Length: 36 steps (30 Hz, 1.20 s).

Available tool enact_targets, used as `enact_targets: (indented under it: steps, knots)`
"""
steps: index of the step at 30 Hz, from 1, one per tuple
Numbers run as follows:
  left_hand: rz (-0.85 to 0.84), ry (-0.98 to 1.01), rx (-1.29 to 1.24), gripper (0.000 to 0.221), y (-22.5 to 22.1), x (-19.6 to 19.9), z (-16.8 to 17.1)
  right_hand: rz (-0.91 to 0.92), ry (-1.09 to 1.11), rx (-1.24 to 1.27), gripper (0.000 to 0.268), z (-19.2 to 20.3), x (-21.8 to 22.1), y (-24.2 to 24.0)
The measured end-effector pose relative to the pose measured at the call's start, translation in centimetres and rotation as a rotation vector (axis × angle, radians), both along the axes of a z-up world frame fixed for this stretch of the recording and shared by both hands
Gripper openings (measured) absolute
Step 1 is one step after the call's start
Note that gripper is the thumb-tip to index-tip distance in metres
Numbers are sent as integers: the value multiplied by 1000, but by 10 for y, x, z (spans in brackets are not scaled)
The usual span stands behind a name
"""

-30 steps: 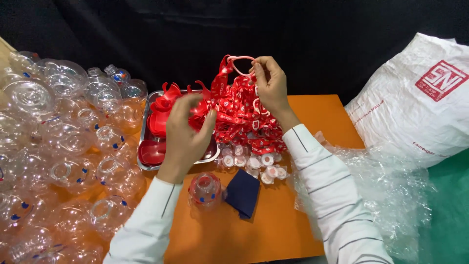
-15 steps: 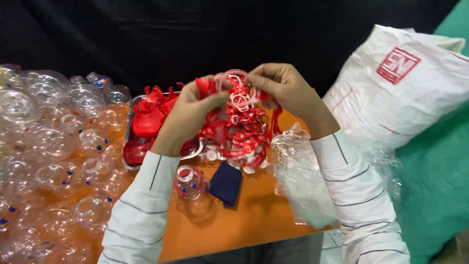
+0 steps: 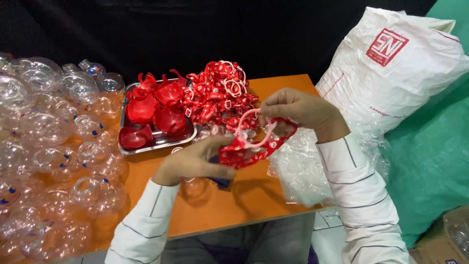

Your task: Assembling a decorative bottle by attaching a red strap and harness to the bottle neck.

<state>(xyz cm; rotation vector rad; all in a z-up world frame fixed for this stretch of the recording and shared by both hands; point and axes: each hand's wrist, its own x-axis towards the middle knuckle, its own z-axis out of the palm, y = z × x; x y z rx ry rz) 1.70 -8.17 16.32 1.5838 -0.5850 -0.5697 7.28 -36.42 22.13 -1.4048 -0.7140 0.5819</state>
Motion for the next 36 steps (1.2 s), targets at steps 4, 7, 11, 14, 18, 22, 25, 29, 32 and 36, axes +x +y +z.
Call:
enact_targets:
  steps: [4,7,11,14,18,22,25,29,32,36]
  knots:
    - [71,8,-389,36,-27,-15,20,74,1,-5,24,10,-18,24]
    - [171,-172,-499,12,-23,-22,21,90,-34,-28,20,2,-27,16]
    - [182,-171,-522,4,-2,-28,8,47,-42,-79,30,7,-43,1]
    - [193,-146,-417,8,8,-39,-5,-34,-141,-158,37,16,-58,0]
    - [248,-280,38,13,12,-58,-11,-301,-404,-291,33,23,-82,5]
    - [305,-358,379,21,7,-74,-5,-345,-446,-279,33,27,-98,12]
    - [328,-497,212,51,-10,-77,9,-345,-482,-272,32,19,-103,16]
    - [410,-607,-7,29,-23,-67,-12,-339,-608,-272,27,19,-111,23]
    - [479,-673,-20,24,-30,-62,-18,-408,-726,-361,26,20,-112,26]
    - [489,-701,-110,13,-35,-51,-31,-560,-908,-533,48,17,-110,27]
